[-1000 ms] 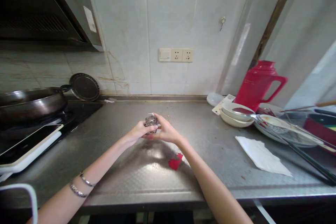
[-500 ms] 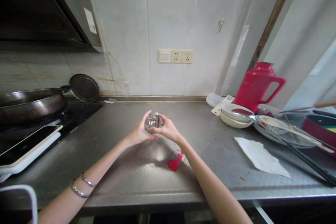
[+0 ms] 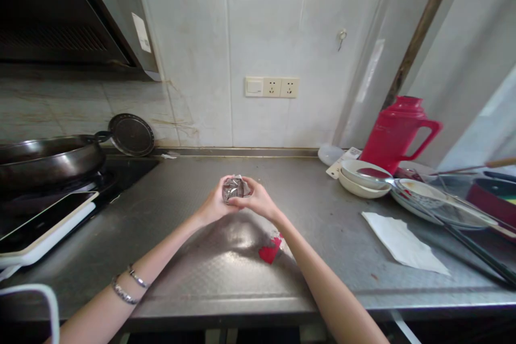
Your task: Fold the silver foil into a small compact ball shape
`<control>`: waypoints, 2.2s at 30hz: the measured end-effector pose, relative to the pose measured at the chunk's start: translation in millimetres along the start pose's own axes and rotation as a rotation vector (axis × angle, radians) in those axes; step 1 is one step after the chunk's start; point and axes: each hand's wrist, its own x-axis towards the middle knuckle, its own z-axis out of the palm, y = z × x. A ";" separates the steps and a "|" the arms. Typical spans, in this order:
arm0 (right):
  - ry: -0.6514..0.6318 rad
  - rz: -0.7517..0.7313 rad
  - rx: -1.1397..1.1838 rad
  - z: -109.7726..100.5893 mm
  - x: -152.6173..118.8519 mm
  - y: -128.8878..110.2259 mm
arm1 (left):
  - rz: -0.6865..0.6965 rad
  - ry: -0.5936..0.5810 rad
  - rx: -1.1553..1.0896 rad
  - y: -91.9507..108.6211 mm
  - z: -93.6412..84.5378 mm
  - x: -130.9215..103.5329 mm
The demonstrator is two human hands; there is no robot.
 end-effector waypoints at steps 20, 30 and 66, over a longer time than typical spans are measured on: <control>0.243 0.047 -0.149 -7.4 9.4 13.8 | -0.023 0.059 0.110 18.3 7.6 -7.6; 0.363 -0.316 -0.347 -6.1 -2.0 -6.9 | -0.059 0.084 0.064 11.8 13.8 -7.7; 0.245 -0.498 -0.446 -1.1 -8.7 -15.7 | -0.077 0.018 0.147 7.2 18.7 -13.5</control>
